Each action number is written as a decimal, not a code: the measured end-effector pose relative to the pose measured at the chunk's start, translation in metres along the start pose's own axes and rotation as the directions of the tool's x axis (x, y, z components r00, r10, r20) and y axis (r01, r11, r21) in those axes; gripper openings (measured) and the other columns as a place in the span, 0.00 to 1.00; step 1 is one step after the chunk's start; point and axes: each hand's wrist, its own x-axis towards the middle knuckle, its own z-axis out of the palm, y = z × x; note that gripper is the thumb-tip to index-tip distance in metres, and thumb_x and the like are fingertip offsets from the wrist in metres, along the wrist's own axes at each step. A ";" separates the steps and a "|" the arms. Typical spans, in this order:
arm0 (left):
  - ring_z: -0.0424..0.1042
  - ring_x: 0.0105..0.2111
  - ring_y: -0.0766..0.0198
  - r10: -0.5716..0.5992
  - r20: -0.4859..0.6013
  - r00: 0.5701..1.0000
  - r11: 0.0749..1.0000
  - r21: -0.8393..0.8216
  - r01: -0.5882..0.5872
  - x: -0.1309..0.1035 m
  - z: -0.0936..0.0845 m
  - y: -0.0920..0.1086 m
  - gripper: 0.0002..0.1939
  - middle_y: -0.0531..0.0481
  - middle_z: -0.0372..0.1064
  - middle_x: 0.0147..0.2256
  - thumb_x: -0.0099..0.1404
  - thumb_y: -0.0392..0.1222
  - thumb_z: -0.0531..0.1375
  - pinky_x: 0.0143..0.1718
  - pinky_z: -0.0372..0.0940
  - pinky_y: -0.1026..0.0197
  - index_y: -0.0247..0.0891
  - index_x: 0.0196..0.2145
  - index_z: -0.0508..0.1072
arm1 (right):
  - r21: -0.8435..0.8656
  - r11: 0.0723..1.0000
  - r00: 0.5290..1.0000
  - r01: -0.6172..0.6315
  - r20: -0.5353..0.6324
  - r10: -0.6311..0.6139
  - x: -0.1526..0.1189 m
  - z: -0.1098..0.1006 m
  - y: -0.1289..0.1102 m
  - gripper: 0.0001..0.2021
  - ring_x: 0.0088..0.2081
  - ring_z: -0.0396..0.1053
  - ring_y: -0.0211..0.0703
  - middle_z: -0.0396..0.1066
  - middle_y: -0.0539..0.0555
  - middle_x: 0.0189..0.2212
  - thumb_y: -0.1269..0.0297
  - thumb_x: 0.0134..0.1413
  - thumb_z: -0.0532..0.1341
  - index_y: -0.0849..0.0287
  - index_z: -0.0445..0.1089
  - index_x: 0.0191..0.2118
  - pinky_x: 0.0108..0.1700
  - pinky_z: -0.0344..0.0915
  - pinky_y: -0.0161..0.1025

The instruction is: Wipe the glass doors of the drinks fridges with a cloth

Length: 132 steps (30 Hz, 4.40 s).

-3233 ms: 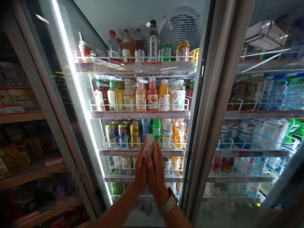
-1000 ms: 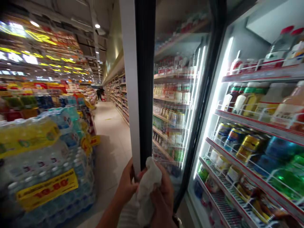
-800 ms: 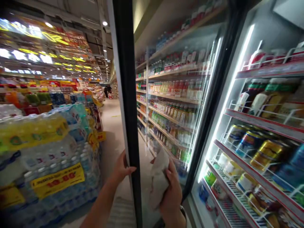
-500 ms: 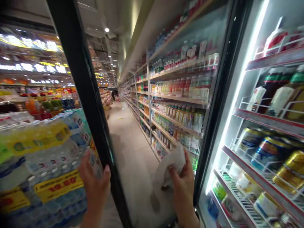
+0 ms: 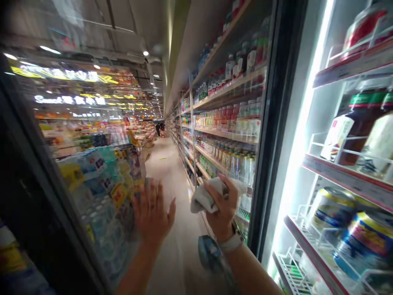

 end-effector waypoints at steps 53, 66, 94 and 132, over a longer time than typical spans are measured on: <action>0.36 0.70 0.50 0.004 0.032 0.999 0.998 0.070 -0.007 0.001 -0.011 -0.134 0.36 0.39 0.39 0.69 0.69 0.44 0.53 0.68 0.42 0.45 0.36 0.69 0.42 | 0.240 0.706 0.560 0.666 0.466 -0.686 -0.062 0.085 -0.043 0.24 0.63 0.59 0.36 0.60 0.40 0.64 0.77 0.62 0.49 0.50 0.67 0.59 0.67 0.52 0.40; 0.37 0.70 0.48 -0.001 0.079 0.997 1.000 -0.019 0.002 -0.006 -0.007 -0.138 0.35 0.36 0.44 0.68 0.72 0.55 0.43 0.67 0.43 0.43 0.34 0.69 0.43 | 0.057 0.836 0.718 0.545 0.483 -0.501 -0.040 0.126 -0.081 0.25 0.67 0.52 0.44 0.61 0.46 0.64 0.71 0.63 0.55 0.48 0.61 0.63 0.68 0.48 0.47; 0.35 0.70 0.53 0.035 0.058 0.998 0.993 -0.113 -0.029 -0.015 -0.006 -0.138 0.35 0.41 0.43 0.68 0.71 0.51 0.49 0.69 0.37 0.48 0.35 0.69 0.44 | 0.272 0.729 0.511 0.628 0.562 -0.651 -0.150 0.079 -0.054 0.21 0.66 0.53 0.31 0.66 0.40 0.60 0.74 0.65 0.48 0.49 0.71 0.54 0.64 0.56 0.33; 0.33 0.70 0.60 0.079 0.033 0.996 0.977 -0.202 -0.070 -0.024 0.023 -0.008 0.33 0.45 0.52 0.65 0.68 0.47 0.57 0.69 0.27 0.53 0.39 0.67 0.53 | -0.230 0.960 0.968 0.157 0.229 -0.104 -0.054 0.072 0.014 0.30 0.70 0.43 0.50 0.57 0.53 0.66 0.74 0.64 0.49 0.47 0.48 0.69 0.69 0.46 0.62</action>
